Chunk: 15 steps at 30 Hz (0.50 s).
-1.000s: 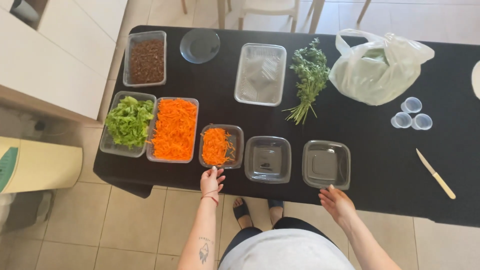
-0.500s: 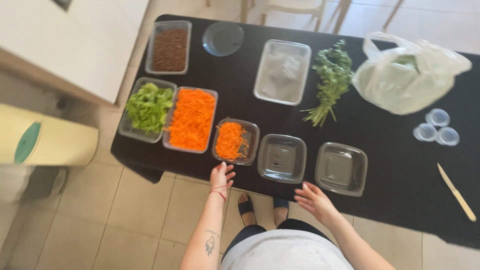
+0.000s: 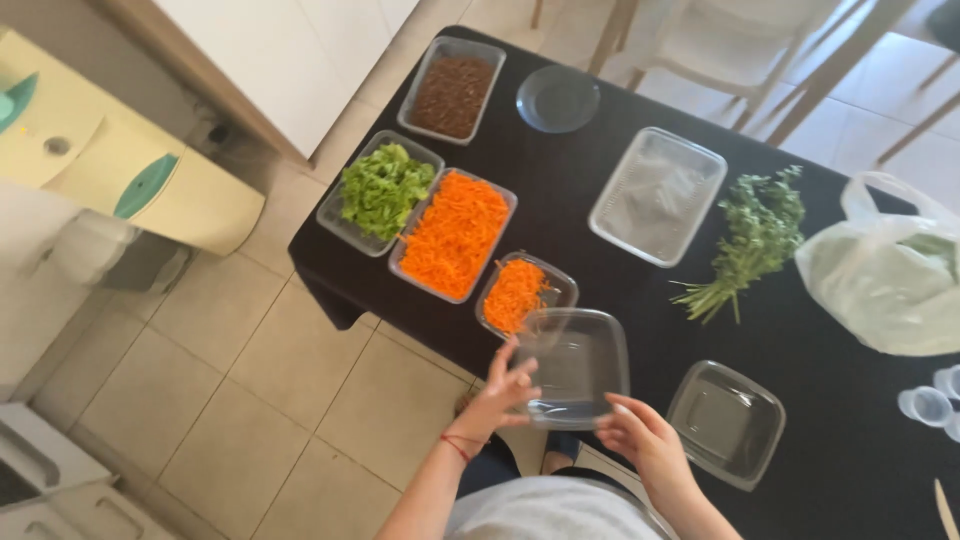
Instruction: Transferring shredded carrots between containers and stirring meat in a pan on a stove.
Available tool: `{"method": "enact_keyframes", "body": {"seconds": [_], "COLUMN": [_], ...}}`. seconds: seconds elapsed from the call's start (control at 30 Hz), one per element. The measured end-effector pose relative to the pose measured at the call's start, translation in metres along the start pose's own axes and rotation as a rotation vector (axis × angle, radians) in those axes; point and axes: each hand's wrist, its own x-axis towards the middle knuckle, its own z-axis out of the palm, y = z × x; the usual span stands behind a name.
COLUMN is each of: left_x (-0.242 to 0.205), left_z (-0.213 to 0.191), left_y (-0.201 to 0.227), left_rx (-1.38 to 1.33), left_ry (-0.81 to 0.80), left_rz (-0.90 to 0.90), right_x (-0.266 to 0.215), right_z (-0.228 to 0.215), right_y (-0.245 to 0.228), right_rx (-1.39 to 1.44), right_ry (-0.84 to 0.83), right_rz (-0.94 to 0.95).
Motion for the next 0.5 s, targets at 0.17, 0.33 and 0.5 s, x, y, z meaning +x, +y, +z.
{"method": "enact_keyframes", "body": {"seconds": [0.17,0.33,0.5], "left_x": [-0.014,-0.037,-0.025], "left_z": [-0.067,-0.168,-0.294], "left_y": [0.033,0.090,0.095], "left_rx": [-0.273,-0.252,-0.264], "left_ry": [0.300,0.574,0.553], "left_rz": [0.248,0.165,0.013], "right_x": [0.049,0.182,0.271], "right_z": [0.101,0.218,0.314], "right_y": [-0.023,-0.049,-0.078], "right_rx": [-0.357,-0.904,-1.421], "right_ry": [-0.223,-0.171,0.032], "right_rz": [-0.122,-0.785,-0.783]}}
